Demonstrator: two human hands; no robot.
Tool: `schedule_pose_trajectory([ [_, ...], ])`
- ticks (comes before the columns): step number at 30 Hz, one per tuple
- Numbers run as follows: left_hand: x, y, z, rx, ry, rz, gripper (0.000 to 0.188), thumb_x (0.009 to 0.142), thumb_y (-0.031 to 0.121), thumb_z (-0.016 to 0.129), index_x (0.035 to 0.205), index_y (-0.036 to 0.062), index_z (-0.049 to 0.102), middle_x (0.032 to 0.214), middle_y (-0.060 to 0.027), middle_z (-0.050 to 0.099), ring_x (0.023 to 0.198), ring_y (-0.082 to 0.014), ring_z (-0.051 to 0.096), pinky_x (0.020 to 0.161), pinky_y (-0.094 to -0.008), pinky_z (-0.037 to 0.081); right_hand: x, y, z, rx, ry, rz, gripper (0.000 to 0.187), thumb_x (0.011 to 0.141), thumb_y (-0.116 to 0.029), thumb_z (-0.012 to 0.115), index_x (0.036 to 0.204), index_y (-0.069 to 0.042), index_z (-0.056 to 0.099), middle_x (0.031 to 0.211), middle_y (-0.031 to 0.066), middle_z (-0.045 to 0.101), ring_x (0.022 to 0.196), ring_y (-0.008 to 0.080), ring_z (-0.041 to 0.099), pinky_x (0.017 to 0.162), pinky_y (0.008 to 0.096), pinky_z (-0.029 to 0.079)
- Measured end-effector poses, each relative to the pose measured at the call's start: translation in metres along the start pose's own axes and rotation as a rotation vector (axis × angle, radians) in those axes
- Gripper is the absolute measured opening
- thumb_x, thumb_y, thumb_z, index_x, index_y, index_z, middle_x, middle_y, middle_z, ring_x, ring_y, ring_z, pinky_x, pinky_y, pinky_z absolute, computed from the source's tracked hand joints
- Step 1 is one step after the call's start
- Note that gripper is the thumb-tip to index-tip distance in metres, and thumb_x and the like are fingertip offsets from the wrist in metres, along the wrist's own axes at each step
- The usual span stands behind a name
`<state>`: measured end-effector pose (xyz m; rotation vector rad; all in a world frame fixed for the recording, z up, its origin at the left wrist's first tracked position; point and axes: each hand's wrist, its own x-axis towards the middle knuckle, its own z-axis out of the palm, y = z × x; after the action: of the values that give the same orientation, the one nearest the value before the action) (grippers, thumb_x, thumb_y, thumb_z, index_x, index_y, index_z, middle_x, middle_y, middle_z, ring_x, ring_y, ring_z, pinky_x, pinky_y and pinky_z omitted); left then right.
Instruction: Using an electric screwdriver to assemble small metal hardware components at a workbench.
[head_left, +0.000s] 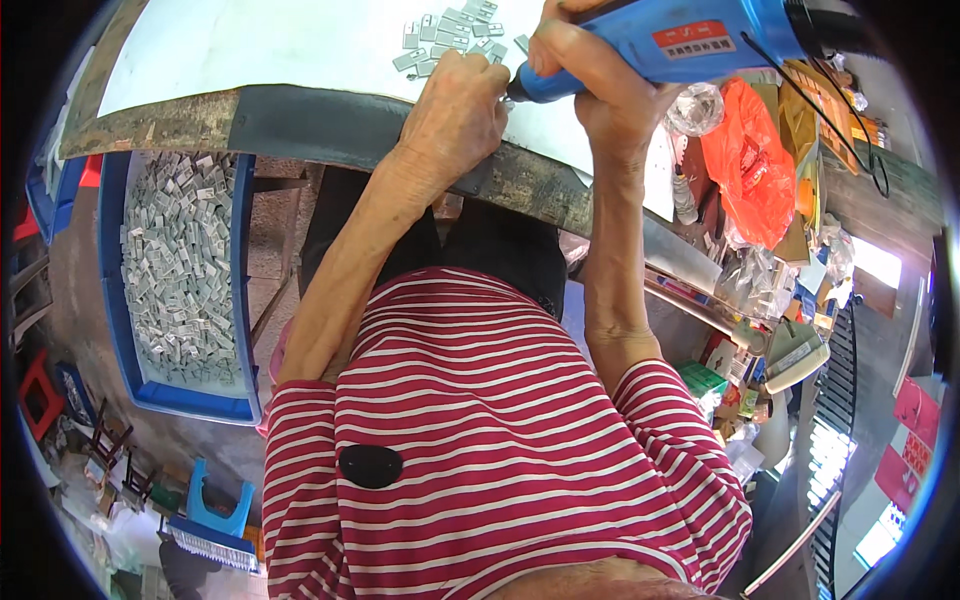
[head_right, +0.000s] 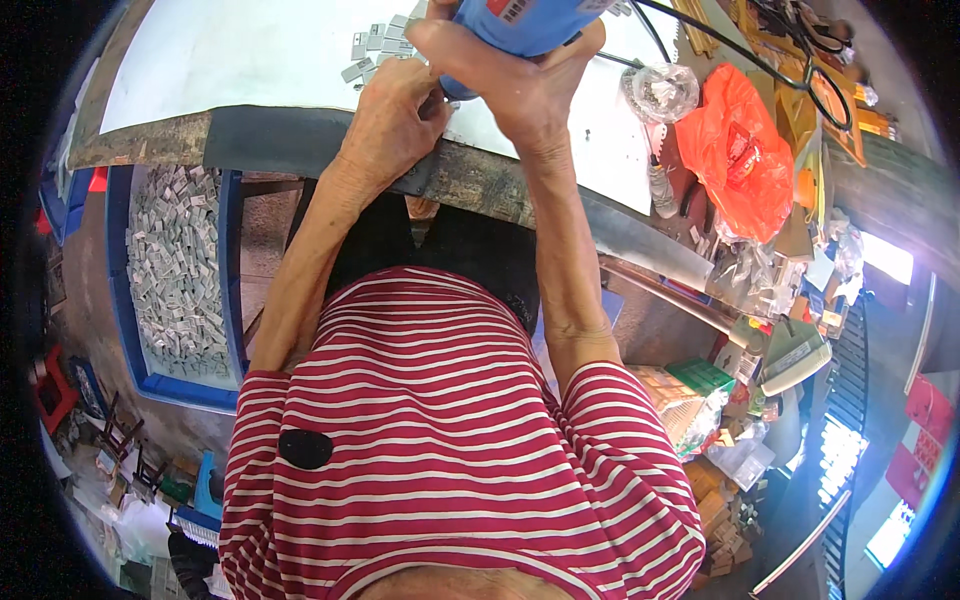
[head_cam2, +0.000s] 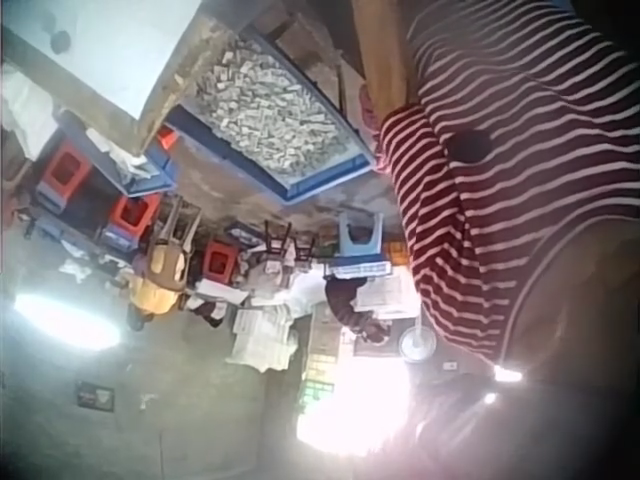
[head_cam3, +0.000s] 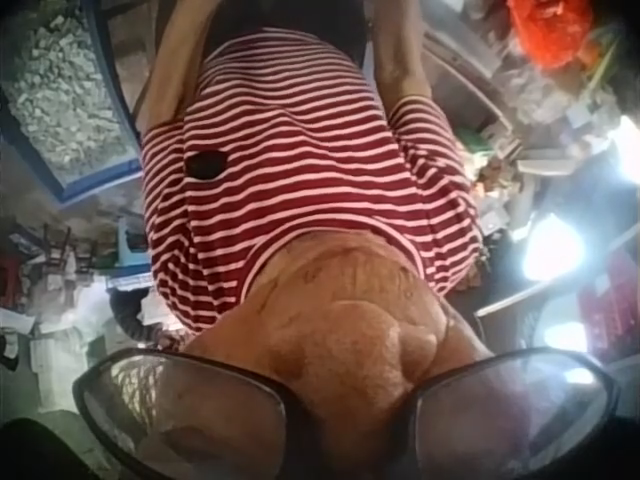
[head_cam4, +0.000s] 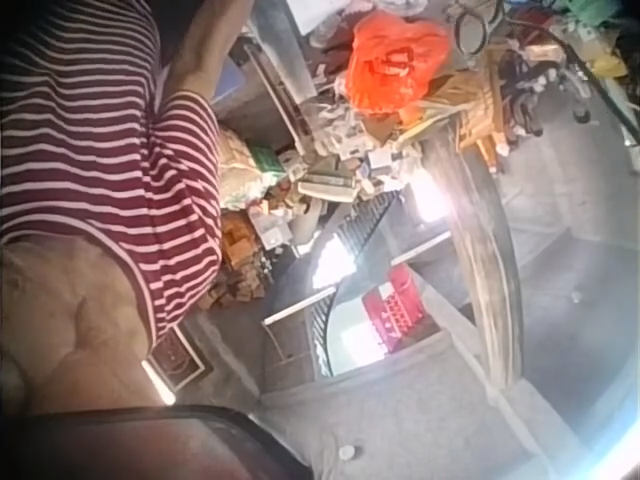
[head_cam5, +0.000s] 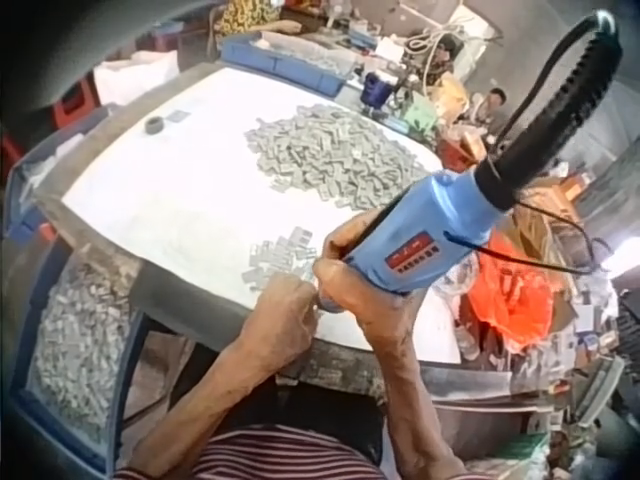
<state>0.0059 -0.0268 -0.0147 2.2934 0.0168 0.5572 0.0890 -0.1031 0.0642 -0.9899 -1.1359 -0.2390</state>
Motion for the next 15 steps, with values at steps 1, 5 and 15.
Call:
schedule_pose_trajectory([
  [1, 0.0, -0.001, 0.0, -0.005, 0.002, 0.0, 0.014, 0.069, 0.002, 0.063, 0.082, -0.0001, 0.059, 0.08, -0.0147, 0.055, 0.081, -0.0317, 0.052, 0.074, -0.0386, 0.046, 0.003, -0.018, 0.002, -0.032, 0.003, 0.292, 0.022, 0.066, 0.003, 0.068, 0.082, -0.004, 0.054, 0.068, 0.0058, 0.058, 0.056, 0.0121, 0.055, 0.048, 0.0232, 0.044],
  [5, -0.001, 0.001, 0.003, -0.004, 0.119, 0.094, 0.011, 0.069, 0.002, 0.063, 0.08, 0.0003, 0.059, 0.08, -0.0141, 0.055, 0.083, -0.0308, 0.051, 0.074, -0.0382, 0.046, 0.01, -0.029, -0.011, 0.016, -0.151, 0.511, 0.026, 0.067, 0.002, 0.068, 0.088, -0.003, 0.053, 0.07, 0.0064, 0.056, 0.057, 0.0124, 0.054, 0.051, 0.024, 0.044],
  [15, 0.0, 0.002, 0.0, -0.025, 0.037, 0.063, 0.011, 0.071, 0.004, 0.062, 0.081, 0.0002, 0.056, 0.078, -0.0119, 0.054, 0.079, -0.0295, 0.05, 0.07, -0.0371, 0.042, 0.019, -0.062, -0.055, 0.263, -0.17, 0.267, 0.031, 0.075, -0.011, 0.051, 0.104, -0.002, 0.049, 0.083, 0.0164, 0.05, 0.057, 0.0197, 0.05, 0.058, 0.0398, 0.043],
])
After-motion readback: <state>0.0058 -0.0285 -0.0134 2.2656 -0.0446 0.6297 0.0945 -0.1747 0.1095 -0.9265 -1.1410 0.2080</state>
